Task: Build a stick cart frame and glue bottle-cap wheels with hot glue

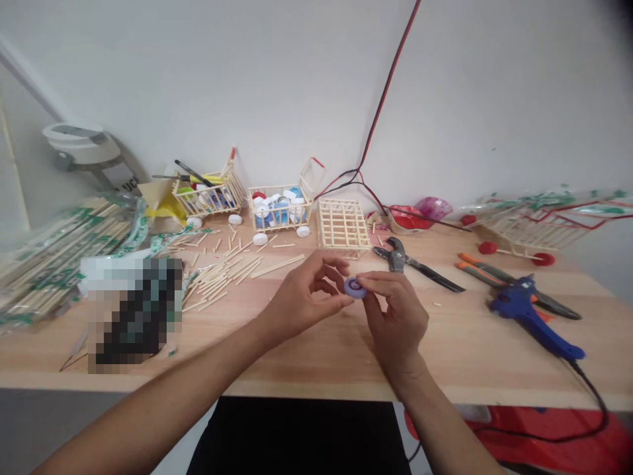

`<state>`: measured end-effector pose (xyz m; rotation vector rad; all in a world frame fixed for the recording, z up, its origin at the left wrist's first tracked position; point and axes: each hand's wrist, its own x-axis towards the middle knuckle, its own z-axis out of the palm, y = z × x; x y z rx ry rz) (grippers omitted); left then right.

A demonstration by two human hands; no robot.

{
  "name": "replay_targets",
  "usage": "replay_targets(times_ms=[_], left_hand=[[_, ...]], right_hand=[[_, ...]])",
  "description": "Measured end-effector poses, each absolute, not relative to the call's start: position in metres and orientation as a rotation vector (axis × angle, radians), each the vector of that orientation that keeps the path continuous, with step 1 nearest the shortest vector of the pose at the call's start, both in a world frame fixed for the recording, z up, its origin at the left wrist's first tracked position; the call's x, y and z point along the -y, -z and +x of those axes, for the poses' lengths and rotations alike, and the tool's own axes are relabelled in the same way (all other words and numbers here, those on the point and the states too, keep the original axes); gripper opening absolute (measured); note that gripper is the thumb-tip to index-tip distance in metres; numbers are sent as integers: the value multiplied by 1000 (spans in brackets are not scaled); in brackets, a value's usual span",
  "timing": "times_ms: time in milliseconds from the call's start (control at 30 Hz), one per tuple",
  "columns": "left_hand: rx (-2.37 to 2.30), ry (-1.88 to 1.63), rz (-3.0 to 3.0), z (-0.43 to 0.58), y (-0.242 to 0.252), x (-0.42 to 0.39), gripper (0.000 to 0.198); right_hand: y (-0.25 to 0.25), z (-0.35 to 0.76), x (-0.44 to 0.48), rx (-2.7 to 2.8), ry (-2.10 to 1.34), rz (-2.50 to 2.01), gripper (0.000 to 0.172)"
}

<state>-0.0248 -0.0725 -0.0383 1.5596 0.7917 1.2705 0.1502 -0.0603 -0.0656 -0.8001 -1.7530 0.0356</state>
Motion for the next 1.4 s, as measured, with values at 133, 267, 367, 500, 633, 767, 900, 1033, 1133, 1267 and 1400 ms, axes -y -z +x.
replay_targets(times_ms=[133, 267, 367, 500, 633, 767, 900, 1033, 1133, 1267, 1400], left_hand=[[-731, -915, 1102, -25, 35, 68, 28], [-701, -735, 895, -27, 35, 66, 31], [-717, -760, 851, -29, 37, 64, 28], [-778, -816, 933, -34, 39, 60, 25], [-868, -832, 1102, -34, 38, 59, 22], [-925, -819, 1154, -30, 38, 60, 18], [-931, -869, 1089, -25, 41, 62, 17], [-958, -877, 1066, -23, 40, 64, 11], [-972, -871, 1075, -23, 38, 65, 7], [-968, -883, 1078, -23, 37, 64, 8], [-980, -907, 1074, -23, 40, 63, 7]], right_hand=[[65, 151, 60, 1760, 69, -819, 25], [66, 148, 61, 1836, 65, -777, 26], [68, 146, 59, 1871, -21, -793, 27], [70, 148, 56, 1801, -331, -987, 17], [70, 151, 56, 1806, -818, -991, 36], [69, 150, 57, 1753, -970, -1009, 33], [69, 148, 58, 1728, -947, -1041, 31], [71, 147, 59, 1716, -941, -1074, 29], [72, 145, 59, 1711, -925, -1074, 29], [73, 144, 58, 1708, -922, -1086, 29], [73, 140, 58, 1720, -914, -1103, 29]])
